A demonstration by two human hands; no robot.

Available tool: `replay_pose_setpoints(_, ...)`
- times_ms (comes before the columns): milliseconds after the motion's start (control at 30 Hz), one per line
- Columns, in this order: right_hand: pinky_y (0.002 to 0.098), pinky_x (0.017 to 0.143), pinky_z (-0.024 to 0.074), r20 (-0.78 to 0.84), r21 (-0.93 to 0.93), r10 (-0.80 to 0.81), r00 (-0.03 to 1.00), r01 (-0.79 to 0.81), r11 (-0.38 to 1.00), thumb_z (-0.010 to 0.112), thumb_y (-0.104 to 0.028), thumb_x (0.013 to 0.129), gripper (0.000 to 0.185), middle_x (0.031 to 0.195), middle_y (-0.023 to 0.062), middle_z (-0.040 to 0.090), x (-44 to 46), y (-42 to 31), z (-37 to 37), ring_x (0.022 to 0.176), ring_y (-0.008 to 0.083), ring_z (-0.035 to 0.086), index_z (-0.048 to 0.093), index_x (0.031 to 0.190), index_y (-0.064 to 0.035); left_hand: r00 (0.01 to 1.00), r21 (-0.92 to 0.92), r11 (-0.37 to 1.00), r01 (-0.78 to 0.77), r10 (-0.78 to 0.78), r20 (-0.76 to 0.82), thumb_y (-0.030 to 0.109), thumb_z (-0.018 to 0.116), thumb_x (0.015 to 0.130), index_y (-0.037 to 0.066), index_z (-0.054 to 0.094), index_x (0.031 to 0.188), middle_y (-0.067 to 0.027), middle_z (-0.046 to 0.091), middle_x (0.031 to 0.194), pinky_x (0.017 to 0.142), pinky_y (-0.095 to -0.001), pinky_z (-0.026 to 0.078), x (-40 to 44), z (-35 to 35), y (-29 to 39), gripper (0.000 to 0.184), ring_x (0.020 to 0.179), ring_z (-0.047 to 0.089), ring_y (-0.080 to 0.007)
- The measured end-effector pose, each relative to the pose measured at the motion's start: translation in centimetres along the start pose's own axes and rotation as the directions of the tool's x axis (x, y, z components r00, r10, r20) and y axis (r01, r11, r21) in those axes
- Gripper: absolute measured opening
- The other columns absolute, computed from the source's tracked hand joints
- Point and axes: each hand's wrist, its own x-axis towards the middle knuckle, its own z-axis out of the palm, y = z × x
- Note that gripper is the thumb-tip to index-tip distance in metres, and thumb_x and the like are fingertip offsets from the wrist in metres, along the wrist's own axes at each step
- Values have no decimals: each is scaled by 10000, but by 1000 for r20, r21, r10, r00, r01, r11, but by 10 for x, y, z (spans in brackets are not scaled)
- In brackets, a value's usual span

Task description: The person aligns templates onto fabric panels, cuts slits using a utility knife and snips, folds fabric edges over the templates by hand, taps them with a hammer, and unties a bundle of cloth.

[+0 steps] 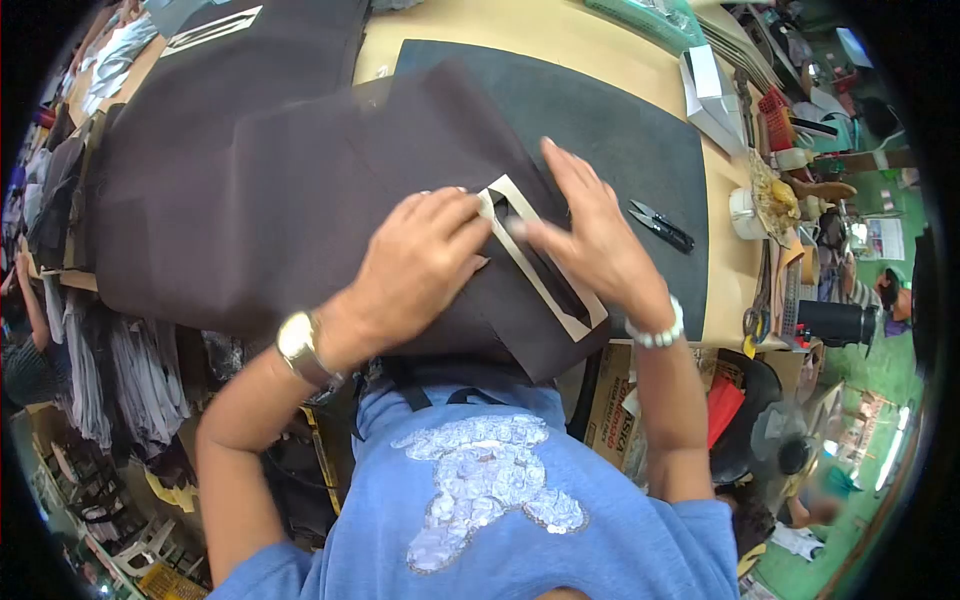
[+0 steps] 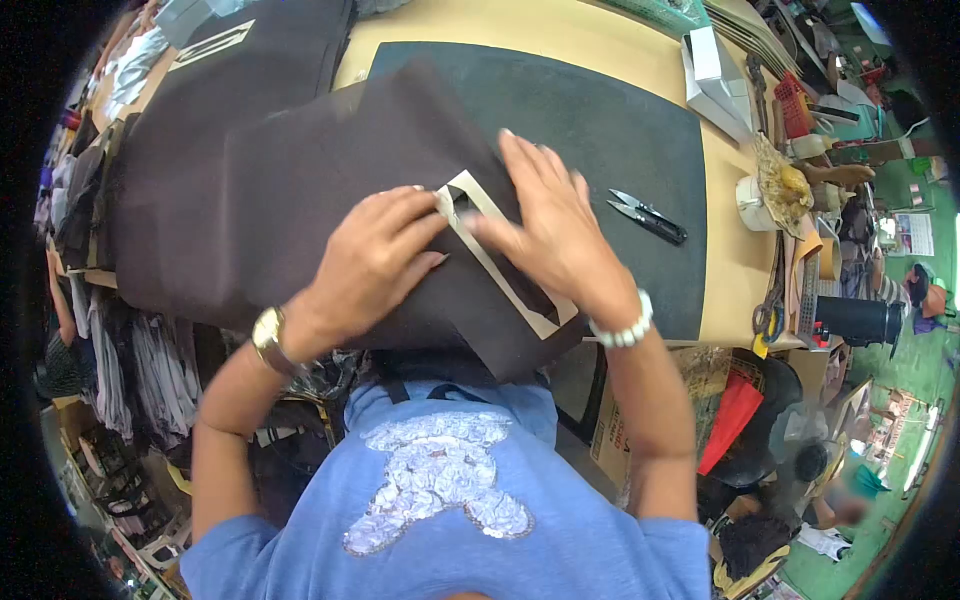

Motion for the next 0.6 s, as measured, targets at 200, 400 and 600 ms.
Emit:
replay_pose_setpoints(200,388,940,419,-69,-83,-38,997,32,996,656,-261,806,531,1200,217,562,94,-14,25,1147,345,518,494,1252,-22,980,-188,964,-189,174,-92,227,682,744,19,612,1066,-146,591,1112,906,-434,445,-10,43,90,389,1091,542,-287)
replay_pose_setpoints(400,393,929,443,-458,258,167,873,-50,965,638,-141,790,435,1104,239,615,137,21,-2,1057,362,587,542,1185,16,979,73,977,-200,196,58,276,635,780,13,590,1125,-154,579,1186,949,-437,422,-8,63,94,436,1172,513,-275)
replay_pose_setpoints(600,348,865,482,-617,347,301,727,-91,933,676,-129,778,523,1075,226,634,93,116,-52,960,293,634,485,1221,73,994,-142,984,-108,102,-44,48,576,788,12,631,1089,-189,591,1184,873,-370,524,-44,17,55,308,1017,629,-266)
